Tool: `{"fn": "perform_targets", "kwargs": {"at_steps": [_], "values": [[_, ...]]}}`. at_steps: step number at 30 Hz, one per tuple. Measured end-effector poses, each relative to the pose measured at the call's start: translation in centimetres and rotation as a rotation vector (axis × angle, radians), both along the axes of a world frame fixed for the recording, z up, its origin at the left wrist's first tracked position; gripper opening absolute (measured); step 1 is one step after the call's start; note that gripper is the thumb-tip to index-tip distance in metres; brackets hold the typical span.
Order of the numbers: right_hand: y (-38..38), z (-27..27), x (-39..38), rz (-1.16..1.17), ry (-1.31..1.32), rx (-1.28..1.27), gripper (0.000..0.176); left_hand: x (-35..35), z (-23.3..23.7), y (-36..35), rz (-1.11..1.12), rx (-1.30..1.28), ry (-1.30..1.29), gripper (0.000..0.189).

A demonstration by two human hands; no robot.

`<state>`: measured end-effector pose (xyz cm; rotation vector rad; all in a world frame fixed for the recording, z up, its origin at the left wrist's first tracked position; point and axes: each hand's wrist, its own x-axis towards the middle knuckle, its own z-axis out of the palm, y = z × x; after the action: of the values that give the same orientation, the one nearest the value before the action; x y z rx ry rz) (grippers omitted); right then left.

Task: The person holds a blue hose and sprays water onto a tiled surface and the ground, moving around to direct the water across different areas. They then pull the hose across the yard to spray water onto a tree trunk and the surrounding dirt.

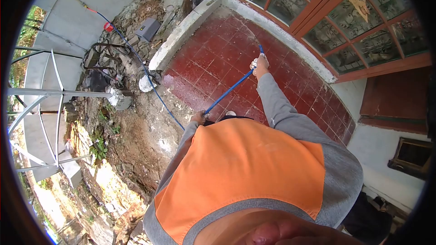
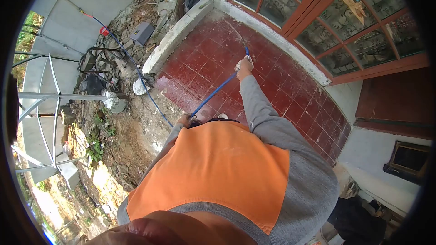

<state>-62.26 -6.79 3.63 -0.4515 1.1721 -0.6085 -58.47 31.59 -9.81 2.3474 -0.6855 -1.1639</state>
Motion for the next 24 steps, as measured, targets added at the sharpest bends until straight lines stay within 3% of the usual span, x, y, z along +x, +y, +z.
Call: {"fn": "perform_targets", "kwargs": {"at_steps": [4,8,9,10,11,12,14,15,19,20,21,24], "values": [[0.5,0.6,-0.7,0.017,0.000,-0.016,0.014,-0.2,-1.3,-0.5,-0.013,-0.156,0.147,0.043],[2.3,1.1,-1.3,0.064,-0.059,-0.101,0.026,3.1,-1.7,-8.8,-0.093,-0.352,0.383,0.051],[3.1,1.8,-1.5,0.062,-0.078,-0.124,0.028,5.6,-6.3,-12.0,-0.033,-0.545,0.730,0.050],[4.0,2.3,-1.7,0.062,-0.078,-0.132,0.028,6.8,-3.0,-16.1,0.021,-0.577,0.848,0.045],[4.8,2.8,-1.9,0.062,-0.080,-0.141,0.028,7.1,0.8,-20.7,0.079,-0.516,0.683,0.044],[5.5,3.2,-2.2,0.063,-0.095,-0.145,0.030,7.6,9.2,-23.8,0.033,-0.404,0.673,0.044],[6.7,3.7,-2.6,0.062,-0.070,-0.162,0.031,8.0,13.0,-29.8,0.292,-0.463,0.887,0.041],[7.3,4.1,-2.8,0.060,-0.055,-0.173,0.032,8.1,14.0,-32.0,0.406,-0.488,1.036,0.038],[8.0,5.3,-3.9,0.004,-0.048,-0.144,0.033,6.3,14.1,-37.6,0.365,-0.369,0.968,0.029],[7.9,5.2,-4.2,0.008,-0.058,-0.147,0.014,5.7,13.7,-38.2,0.460,-0.382,0.983,0.021],[7.9,5.4,-4.3,0.008,-0.057,-0.155,0.014,5.0,13.0,-38.5,0.557,-0.392,0.998,0.020],[7.6,5.7,-4.5,-0.033,-0.042,-0.062,0.012,3.1,12.8,-37.7,0.575,-0.360,1.043,0.019]]}}
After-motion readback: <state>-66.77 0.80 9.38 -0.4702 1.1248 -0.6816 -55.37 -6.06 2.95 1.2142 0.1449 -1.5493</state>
